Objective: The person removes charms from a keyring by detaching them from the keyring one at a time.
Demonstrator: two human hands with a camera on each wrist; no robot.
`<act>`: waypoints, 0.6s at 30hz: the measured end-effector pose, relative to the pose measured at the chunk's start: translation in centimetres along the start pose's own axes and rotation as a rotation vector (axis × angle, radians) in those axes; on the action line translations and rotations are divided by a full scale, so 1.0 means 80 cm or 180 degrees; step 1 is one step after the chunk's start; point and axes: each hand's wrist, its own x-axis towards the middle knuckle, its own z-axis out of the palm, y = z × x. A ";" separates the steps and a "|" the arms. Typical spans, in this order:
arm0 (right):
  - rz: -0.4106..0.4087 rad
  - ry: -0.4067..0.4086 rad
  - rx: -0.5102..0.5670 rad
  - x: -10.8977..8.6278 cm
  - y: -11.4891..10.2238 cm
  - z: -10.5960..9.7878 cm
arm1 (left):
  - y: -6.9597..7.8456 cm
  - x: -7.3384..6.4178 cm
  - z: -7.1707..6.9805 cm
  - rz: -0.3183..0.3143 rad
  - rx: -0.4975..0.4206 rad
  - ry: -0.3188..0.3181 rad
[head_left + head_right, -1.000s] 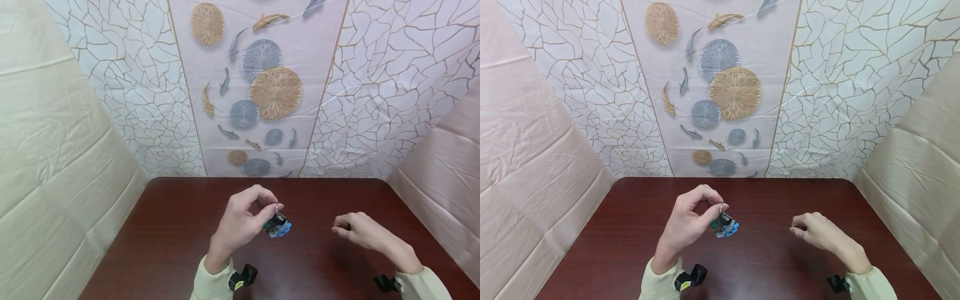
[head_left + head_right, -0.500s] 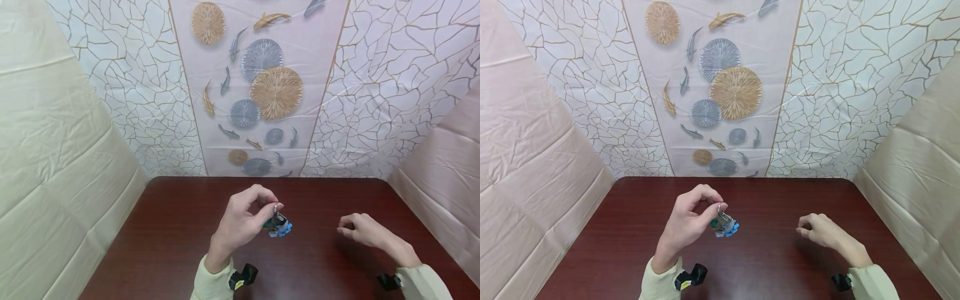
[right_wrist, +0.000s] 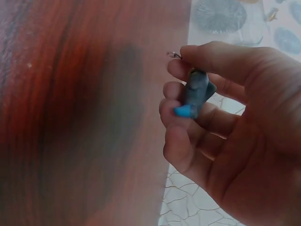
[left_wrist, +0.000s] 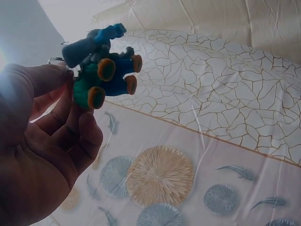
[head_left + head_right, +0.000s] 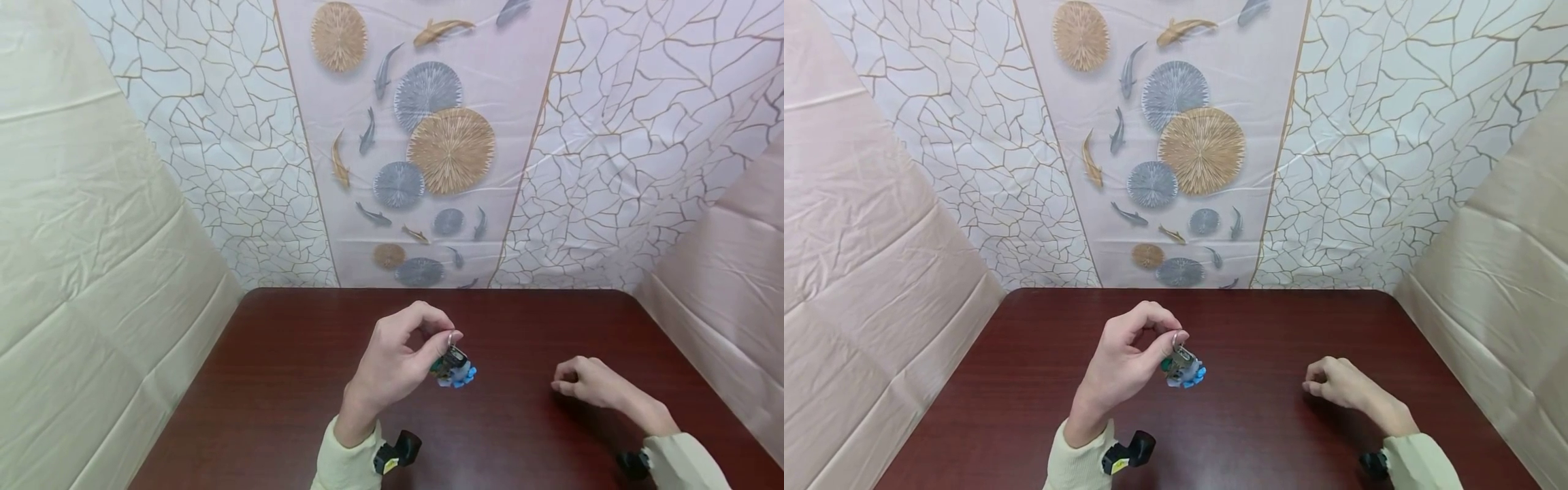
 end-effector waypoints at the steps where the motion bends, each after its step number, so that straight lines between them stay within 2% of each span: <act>1: 0.0033 -0.0017 0.0013 0.000 0.001 0.001 | 0.000 0.000 0.000 -0.0002 0.0010 -0.0004; 18: 0.0483 -0.0130 0.0191 0.001 0.019 0.017 | 0.000 0.000 -0.001 -0.0023 0.0155 -0.0084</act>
